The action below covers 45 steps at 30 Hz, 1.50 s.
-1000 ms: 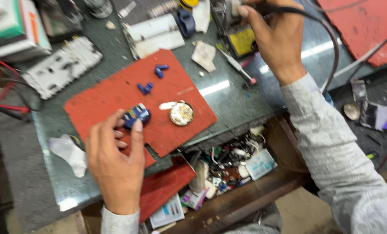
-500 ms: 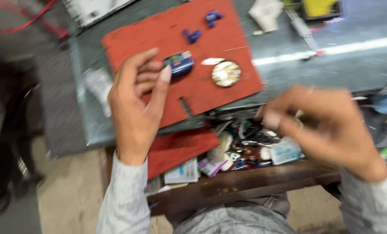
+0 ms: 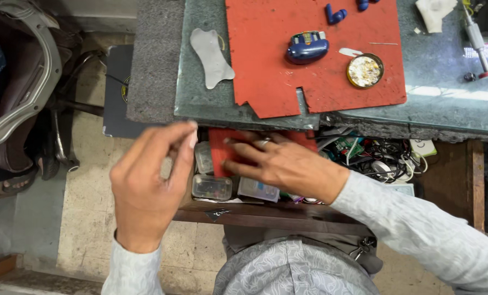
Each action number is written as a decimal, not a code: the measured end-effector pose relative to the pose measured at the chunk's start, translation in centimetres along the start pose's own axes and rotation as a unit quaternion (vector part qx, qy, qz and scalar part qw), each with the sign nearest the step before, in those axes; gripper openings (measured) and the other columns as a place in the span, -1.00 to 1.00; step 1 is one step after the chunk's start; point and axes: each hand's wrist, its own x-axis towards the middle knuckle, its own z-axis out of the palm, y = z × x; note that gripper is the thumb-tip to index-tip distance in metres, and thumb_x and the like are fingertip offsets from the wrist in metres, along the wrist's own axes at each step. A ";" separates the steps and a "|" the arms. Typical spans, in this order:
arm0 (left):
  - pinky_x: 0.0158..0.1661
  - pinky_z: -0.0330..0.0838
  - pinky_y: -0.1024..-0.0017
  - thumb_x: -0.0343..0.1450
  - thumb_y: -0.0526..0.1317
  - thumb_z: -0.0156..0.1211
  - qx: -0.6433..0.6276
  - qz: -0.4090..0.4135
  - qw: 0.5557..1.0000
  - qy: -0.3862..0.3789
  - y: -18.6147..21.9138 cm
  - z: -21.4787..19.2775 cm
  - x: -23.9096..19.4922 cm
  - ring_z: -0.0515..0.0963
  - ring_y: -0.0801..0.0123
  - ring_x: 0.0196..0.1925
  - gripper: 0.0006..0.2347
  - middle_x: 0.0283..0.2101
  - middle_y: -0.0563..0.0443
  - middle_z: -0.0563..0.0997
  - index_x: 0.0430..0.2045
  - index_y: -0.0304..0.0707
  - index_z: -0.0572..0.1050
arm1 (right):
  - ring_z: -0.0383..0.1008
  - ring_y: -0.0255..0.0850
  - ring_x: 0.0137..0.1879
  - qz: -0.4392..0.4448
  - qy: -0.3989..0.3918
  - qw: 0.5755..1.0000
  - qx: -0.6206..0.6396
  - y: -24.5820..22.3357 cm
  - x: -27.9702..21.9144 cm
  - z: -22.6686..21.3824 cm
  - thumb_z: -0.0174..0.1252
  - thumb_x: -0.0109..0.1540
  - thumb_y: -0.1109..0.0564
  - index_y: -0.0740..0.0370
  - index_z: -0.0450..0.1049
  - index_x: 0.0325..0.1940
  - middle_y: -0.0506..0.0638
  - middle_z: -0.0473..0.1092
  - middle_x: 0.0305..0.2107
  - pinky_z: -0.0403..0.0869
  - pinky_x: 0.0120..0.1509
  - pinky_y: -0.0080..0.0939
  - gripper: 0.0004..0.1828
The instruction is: The person uses a soldering iron to reflow solder joints on a small green circuit board inside a blue earbud casing. They repeatedly dip the iron tip into a soldering paste tin, apply heat to specific points on the board, and adjust the casing orientation. The person also retrieves a small component from a plastic parts box and continues soldering.
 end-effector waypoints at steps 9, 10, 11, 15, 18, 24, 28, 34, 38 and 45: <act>0.01 0.48 0.16 0.26 -0.35 0.26 0.149 0.107 0.969 -0.169 -3.8 3.7 -2.7 0.59 -0.16 0.04 -0.66 -0.02 -0.36 0.60 -0.10 -0.54 0.52 | 0.51 0.09 0.13 0.065 0.082 0.994 -0.035 0.7 -5.2 -1.3 0.05 0.23 0.17 0.36 0.33 0.29 0.26 0.40 0.11 0.51 0.19 0.02 -0.47; 0.03 0.46 0.16 0.22 -0.39 0.27 0.156 0.117 0.967 -0.167 -4.0 4.3 -2.8 0.57 -0.19 0.07 -0.64 -0.04 -0.36 0.59 -0.11 -0.57 0.51 | 0.52 0.09 0.12 0.073 0.095 0.992 -0.034 0.9 -5.9 -1.5 0.06 0.20 0.18 0.36 0.34 0.28 0.25 0.41 0.09 0.52 0.18 0.02 -0.46; 0.03 0.46 0.17 0.20 -0.42 0.26 0.191 0.116 0.955 -0.196 -4.3 5.1 -2.5 0.59 -0.14 0.05 -0.67 -0.07 -0.34 0.59 -0.16 -0.52 0.51 | 0.53 0.09 0.12 0.081 0.108 0.990 -0.033 1.1 -6.6 -1.7 0.07 0.17 0.18 0.35 0.36 0.26 0.24 0.42 0.07 0.52 0.17 0.02 -0.46; 0.00 0.47 0.17 0.04 -0.36 0.34 0.268 0.117 0.911 -0.291 -5.4 7.7 -0.9 0.61 -0.03 -0.06 -0.60 -0.15 -0.28 0.59 -0.24 -0.41 0.51 | 0.57 0.00 -0.02 0.124 0.159 0.979 0.004 1.4 -7.6 -1.1 0.15 0.24 0.24 0.31 0.42 0.22 0.14 0.48 -0.01 0.55 0.06 -0.04 -0.56; -0.01 0.49 0.16 0.10 -0.41 0.36 0.303 0.137 0.893 -0.303 -5.8 7.6 -0.6 0.61 0.02 -0.09 -0.67 -0.20 -0.23 0.59 -0.27 -0.36 0.51 | 0.58 -0.02 -0.06 0.119 0.166 0.979 -0.004 1.6 -8.0 -0.8 0.17 0.18 0.28 0.33 0.43 0.21 0.14 0.50 -0.03 0.57 0.00 -0.09 -0.52; -0.16 0.59 0.27 0.17 -0.49 0.28 0.307 0.128 0.917 -0.222 -5.7 6.4 0.2 0.63 0.05 -0.09 -0.62 -0.15 -0.28 0.61 -0.11 -0.47 0.53 | 0.57 -0.03 -0.15 0.137 0.169 0.976 0.018 1.4 -7.9 -0.7 0.20 0.20 0.25 0.30 0.44 0.21 0.10 0.49 -0.07 0.55 -0.13 -0.08 -0.53; -0.14 0.57 0.19 0.23 -0.51 0.19 0.253 0.105 0.939 -0.210 -4.8 5.9 0.1 0.60 0.02 -0.08 -0.69 -0.19 -0.24 0.61 -0.14 -0.45 0.55 | 0.56 -0.03 -0.19 0.140 0.183 0.973 0.004 1.3 -7.7 -0.6 0.23 0.20 0.23 0.27 0.44 0.21 0.09 0.50 -0.07 0.55 -0.15 -0.10 -0.53; -0.02 0.51 0.20 0.18 -0.47 0.27 0.233 0.080 0.907 -0.343 -4.7 6.5 -0.7 0.57 0.04 -0.01 -0.78 -0.16 -0.16 0.60 -0.33 -0.38 0.56 | 0.56 -0.04 -0.20 0.143 0.193 0.971 0.004 1.4 -7.8 -0.4 0.26 0.19 0.23 0.26 0.44 0.22 0.07 0.50 -0.10 0.55 -0.15 -0.09 -0.51; 0.04 0.46 0.26 0.10 -0.43 0.34 0.303 0.133 0.893 -0.306 -5.5 7.5 -1.4 0.55 0.05 0.05 -0.72 -0.11 -0.20 0.59 -0.33 -0.41 0.56 | 0.56 -0.03 -0.19 0.141 0.201 0.969 0.007 1.4 -7.9 -0.3 0.28 0.18 0.22 0.26 0.44 0.22 0.08 0.49 -0.11 0.55 -0.15 -0.09 -0.49; 0.09 0.38 0.14 0.17 -0.33 0.22 0.315 0.159 0.873 -0.336 -7.5 9.6 -1.2 0.61 0.07 0.00 -0.78 -0.18 -0.16 0.65 -0.34 -0.29 0.59 | 0.57 -0.02 -0.13 0.130 0.221 0.967 0.002 1.5 -8.0 -0.1 0.30 0.20 0.18 0.28 0.43 0.22 0.10 0.48 -0.11 0.57 -0.09 -0.09 -0.50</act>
